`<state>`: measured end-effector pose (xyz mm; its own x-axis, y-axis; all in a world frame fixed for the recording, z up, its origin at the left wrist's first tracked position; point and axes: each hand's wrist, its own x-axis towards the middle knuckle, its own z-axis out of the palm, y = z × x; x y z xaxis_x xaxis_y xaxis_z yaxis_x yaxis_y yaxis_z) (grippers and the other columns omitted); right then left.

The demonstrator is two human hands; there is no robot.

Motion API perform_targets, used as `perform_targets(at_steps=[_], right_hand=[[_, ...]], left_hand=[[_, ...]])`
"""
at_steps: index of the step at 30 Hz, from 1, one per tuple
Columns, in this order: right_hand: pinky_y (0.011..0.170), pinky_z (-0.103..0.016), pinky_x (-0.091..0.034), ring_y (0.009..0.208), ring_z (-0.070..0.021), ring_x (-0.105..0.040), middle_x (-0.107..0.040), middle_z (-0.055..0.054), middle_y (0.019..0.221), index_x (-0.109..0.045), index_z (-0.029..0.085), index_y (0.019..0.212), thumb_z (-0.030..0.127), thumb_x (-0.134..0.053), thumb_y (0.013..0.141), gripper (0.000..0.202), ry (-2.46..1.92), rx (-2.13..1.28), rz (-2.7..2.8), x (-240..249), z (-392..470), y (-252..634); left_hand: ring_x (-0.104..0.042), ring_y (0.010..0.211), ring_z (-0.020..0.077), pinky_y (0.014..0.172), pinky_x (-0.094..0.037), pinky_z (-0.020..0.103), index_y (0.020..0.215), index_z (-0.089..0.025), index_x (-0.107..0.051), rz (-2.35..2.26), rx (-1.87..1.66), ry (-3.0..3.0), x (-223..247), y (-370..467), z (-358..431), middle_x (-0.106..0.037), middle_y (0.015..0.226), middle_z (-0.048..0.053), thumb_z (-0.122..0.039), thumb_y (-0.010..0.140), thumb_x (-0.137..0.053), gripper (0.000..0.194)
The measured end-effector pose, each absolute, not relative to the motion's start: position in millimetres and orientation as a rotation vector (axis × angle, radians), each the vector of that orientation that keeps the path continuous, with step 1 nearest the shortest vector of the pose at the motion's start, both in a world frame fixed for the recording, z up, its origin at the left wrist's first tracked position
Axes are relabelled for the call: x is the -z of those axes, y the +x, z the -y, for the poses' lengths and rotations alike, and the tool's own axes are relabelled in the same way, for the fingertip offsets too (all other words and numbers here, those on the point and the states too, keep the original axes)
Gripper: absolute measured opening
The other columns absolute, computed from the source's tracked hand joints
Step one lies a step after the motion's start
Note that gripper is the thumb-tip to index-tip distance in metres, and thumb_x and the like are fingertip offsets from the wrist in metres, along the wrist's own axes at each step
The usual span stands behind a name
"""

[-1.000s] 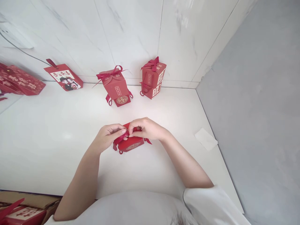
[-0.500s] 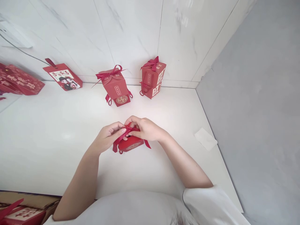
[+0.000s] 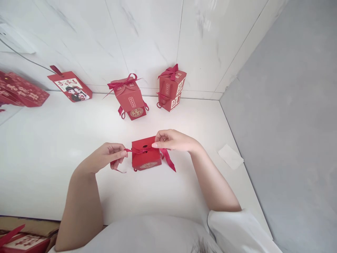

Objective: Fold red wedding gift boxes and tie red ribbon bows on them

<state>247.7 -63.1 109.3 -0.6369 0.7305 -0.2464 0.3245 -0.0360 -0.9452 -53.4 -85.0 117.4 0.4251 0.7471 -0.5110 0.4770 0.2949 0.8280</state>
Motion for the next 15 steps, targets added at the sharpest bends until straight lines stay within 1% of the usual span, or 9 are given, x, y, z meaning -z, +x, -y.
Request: perform_targets(at_steps=[1,3,5,7,10,12,13,15], right_hand=[[0.056,-0.025,-0.038,0.061,-0.0102,-0.046,-0.06,0.0,0.077,-0.061,0.019,0.087,0.056,-0.066,0.081,0.038,-1.146,-1.72,1.931,-110,63,249],[0.056,-0.026,-0.036,0.058,-0.0105,-0.045,-0.061,-0.001,0.072,-0.062,0.018,0.08,0.06,-0.062,0.082,0.042,-1.199,-1.717,1.993,-113,62,249],[0.058,-0.027,-0.036,0.059,-0.0114,-0.046,-0.062,-0.001,0.07,-0.063,0.018,0.074,0.062,-0.056,0.084,0.046,-1.241,-1.704,2.059,-117,62,249],[0.059,-0.027,-0.035,0.06,-0.0121,-0.046,-0.058,-0.001,0.067,-0.062,0.018,0.071,0.063,-0.054,0.085,0.049,-1.271,-1.698,2.096,-120,64,249],[0.055,-0.026,-0.028,0.058,-0.0108,-0.04,-0.047,0.002,0.061,-0.059,0.017,0.064,0.062,-0.062,0.08,0.048,-1.32,-1.691,2.144,-120,66,249],[0.053,-0.026,-0.025,0.057,-0.0096,-0.034,-0.043,0.004,0.061,-0.059,0.017,0.063,0.059,-0.067,0.077,0.045,-1.313,-1.713,2.178,-117,67,250],[0.053,-0.026,-0.025,0.057,-0.0094,-0.034,-0.044,0.003,0.063,-0.06,0.017,0.064,0.056,-0.068,0.077,0.042,-1.277,-1.733,2.175,-116,67,251],[0.056,-0.026,-0.031,0.062,-0.0099,-0.04,-0.05,0.002,0.073,-0.065,0.017,0.07,0.051,-0.07,0.077,0.035,-1.144,-1.759,2.125,-113,66,253]], left_hand=[[-0.049,0.049,0.008,0.05,-0.047,0.021,0.075,-0.017,-0.062,-1.194,-0.232,1.347,-117,-53,85,-0.054,0.059,-0.002,-0.052,0.084,-0.063,0.036],[-0.051,0.051,0.0078,0.052,-0.047,0.02,0.071,-0.017,-0.061,-1.159,-0.234,1.359,-118,-50,85,-0.055,0.062,-0.001,-0.053,0.085,-0.061,0.038],[-0.054,0.058,0.0083,0.058,-0.049,0.02,0.07,-0.017,-0.061,-1.133,-0.271,1.369,-118,-45,85,-0.058,0.067,0.0,-0.052,0.086,-0.06,0.039],[-0.056,0.062,0.0086,0.064,-0.05,0.02,0.071,-0.017,-0.063,-1.119,-0.3,1.362,-119,-40,85,-0.059,0.07,0.0,-0.051,0.086,-0.061,0.037],[-0.056,0.062,0.0084,0.065,-0.051,0.02,0.073,-0.017,-0.066,-1.118,-0.286,1.351,-119,-37,85,-0.059,0.07,0.0,-0.049,0.086,-0.062,0.035],[-0.056,0.062,0.0085,0.064,-0.05,0.02,0.075,-0.018,-0.068,-1.107,-0.265,1.363,-118,-38,84,-0.061,0.071,0.0,-0.049,0.085,-0.063,0.033],[-0.056,0.062,0.0088,0.063,-0.05,0.02,0.076,-0.018,-0.069,-1.098,-0.255,1.372,-118,-39,84,-0.062,0.072,0.001,-0.048,0.084,-0.064,0.032],[-0.055,0.061,0.0094,0.061,-0.05,0.021,0.078,-0.018,-0.071,-1.079,-0.241,1.39,-116,-42,83,-0.063,0.072,0.002,-0.046,0.082,-0.067,0.029]])
